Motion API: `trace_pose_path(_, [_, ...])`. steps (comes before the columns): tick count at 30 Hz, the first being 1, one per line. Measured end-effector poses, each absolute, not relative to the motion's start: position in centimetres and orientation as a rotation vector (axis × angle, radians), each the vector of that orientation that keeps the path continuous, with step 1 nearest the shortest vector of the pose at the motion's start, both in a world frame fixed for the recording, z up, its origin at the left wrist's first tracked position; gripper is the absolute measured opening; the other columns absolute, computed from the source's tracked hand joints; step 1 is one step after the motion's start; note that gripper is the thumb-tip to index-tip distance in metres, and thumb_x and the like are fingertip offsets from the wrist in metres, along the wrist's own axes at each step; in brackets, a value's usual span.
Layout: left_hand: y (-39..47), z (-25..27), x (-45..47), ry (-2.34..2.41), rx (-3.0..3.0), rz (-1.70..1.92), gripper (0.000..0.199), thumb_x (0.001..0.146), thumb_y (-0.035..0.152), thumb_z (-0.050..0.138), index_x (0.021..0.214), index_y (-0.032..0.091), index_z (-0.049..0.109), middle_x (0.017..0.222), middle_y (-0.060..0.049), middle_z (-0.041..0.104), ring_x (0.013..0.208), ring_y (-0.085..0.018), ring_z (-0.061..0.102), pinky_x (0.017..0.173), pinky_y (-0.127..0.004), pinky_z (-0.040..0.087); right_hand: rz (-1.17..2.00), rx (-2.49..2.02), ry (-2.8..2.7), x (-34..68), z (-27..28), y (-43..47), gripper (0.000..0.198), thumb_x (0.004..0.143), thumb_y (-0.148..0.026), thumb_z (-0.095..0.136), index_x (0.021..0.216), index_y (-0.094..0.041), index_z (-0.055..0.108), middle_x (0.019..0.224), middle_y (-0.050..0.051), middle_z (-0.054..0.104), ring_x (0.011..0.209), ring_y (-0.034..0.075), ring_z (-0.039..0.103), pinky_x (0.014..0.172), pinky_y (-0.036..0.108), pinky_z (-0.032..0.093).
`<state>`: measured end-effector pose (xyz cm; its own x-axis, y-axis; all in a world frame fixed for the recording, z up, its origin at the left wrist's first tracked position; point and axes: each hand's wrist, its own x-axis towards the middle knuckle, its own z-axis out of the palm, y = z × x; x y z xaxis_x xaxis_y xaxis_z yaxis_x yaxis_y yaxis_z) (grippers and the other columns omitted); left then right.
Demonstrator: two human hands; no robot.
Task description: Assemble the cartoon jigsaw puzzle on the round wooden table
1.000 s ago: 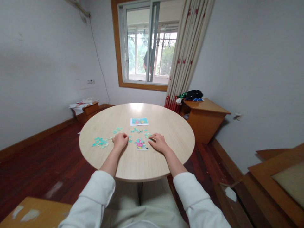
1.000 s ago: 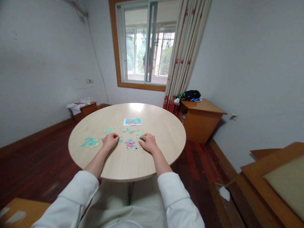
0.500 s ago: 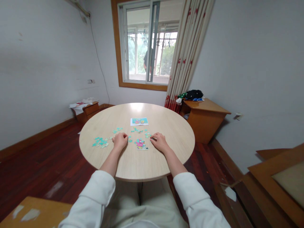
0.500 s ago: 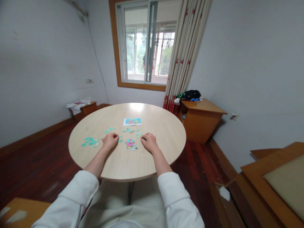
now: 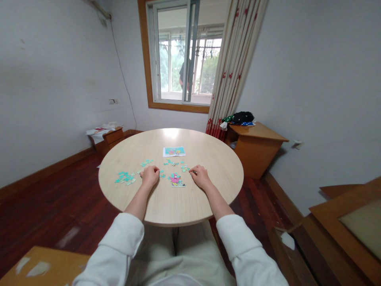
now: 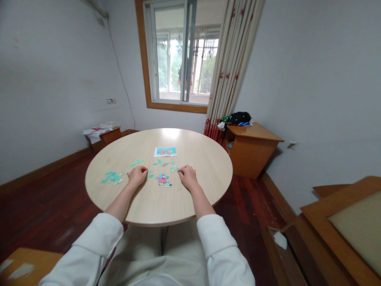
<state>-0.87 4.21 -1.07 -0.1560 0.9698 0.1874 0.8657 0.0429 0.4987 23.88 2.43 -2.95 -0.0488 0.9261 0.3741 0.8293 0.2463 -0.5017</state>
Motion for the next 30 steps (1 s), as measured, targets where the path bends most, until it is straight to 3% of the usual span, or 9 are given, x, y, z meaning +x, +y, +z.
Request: trace_pose_path(30, [4.50,-1.39,-0.94,2.105,1.883,0.780,0.021,0.077,0.026,0.046,0.078,0.023,0.067,0.094,-0.005,0.070,0.098,-0.026,0.059,0.087,-0.043,0.033,0.218,-1.624,-1.875,23.99,-2.83,2.36,0.021,0.082,-0.013,0.050,0.086,-0.021,0.069,0.098,0.005,0.061,0.097,0.017,0.052,0.088,0.032,0.034])
